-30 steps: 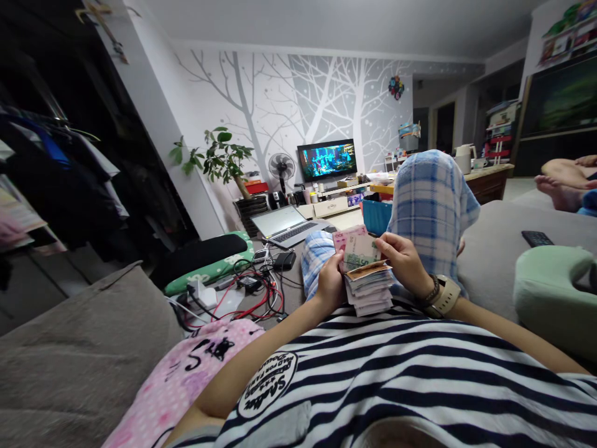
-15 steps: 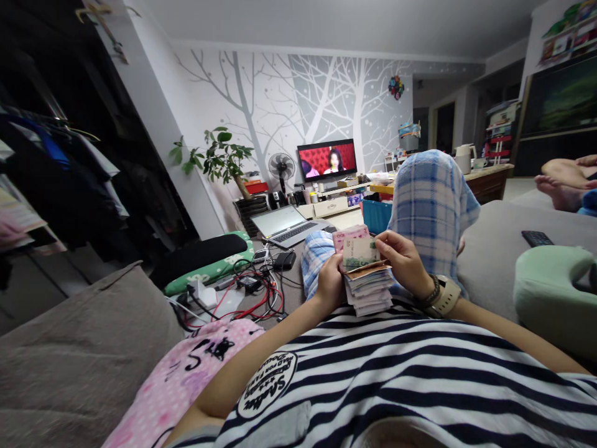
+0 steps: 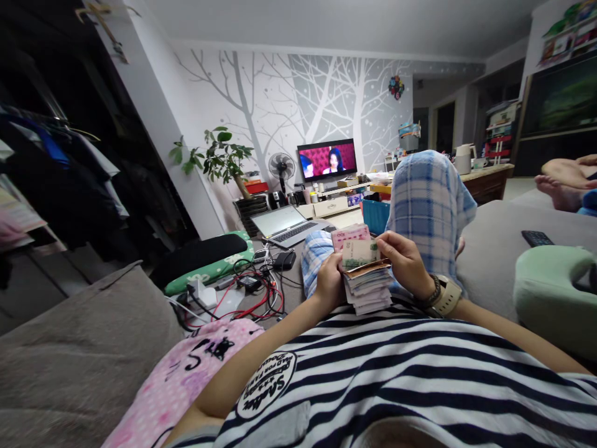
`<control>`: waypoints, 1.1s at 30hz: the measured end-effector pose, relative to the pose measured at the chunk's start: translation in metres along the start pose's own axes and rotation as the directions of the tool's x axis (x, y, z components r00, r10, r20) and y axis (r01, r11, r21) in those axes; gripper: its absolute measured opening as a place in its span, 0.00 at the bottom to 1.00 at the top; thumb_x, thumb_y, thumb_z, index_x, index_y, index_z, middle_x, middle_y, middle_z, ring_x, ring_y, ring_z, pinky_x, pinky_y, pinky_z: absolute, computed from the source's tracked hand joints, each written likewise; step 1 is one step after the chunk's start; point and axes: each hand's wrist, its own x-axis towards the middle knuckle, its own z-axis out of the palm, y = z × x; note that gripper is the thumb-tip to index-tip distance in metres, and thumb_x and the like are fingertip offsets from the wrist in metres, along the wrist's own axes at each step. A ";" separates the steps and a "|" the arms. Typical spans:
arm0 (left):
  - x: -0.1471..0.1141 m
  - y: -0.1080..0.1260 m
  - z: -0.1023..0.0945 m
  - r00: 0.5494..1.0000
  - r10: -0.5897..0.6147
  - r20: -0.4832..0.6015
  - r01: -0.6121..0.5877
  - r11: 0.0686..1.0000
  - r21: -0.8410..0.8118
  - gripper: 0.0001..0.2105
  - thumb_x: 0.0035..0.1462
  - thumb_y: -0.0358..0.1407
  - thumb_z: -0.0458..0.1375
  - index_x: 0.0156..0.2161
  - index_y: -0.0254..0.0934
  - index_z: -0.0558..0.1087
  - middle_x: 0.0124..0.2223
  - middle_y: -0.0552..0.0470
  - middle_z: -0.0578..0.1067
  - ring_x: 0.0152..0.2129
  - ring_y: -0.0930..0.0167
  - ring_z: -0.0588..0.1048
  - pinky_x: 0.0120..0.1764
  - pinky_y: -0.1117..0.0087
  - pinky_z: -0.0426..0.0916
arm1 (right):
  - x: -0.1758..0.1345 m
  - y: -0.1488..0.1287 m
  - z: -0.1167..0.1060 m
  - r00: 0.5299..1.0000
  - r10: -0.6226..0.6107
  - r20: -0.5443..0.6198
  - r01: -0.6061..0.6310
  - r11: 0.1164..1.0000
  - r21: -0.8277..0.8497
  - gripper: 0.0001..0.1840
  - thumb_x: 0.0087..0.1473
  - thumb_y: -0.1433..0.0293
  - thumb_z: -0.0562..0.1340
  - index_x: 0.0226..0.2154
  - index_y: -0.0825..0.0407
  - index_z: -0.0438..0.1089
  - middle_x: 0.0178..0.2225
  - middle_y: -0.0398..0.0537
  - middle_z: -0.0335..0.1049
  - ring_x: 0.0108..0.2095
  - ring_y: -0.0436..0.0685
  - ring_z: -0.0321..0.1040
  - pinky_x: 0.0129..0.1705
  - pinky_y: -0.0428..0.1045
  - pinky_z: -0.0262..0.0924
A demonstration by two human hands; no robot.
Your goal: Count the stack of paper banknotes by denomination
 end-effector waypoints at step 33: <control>-0.008 0.010 0.015 0.941 -0.245 0.232 0.329 0.817 -0.473 0.04 0.47 0.36 0.58 0.26 0.37 0.72 0.29 0.49 0.77 0.41 0.60 0.76 0.44 0.61 0.70 | 0.008 0.009 -0.001 0.993 0.112 -0.037 -0.115 0.992 -0.061 0.24 0.48 0.51 0.64 0.18 0.51 0.60 0.16 0.37 0.55 0.19 0.48 0.50 0.22 0.46 0.48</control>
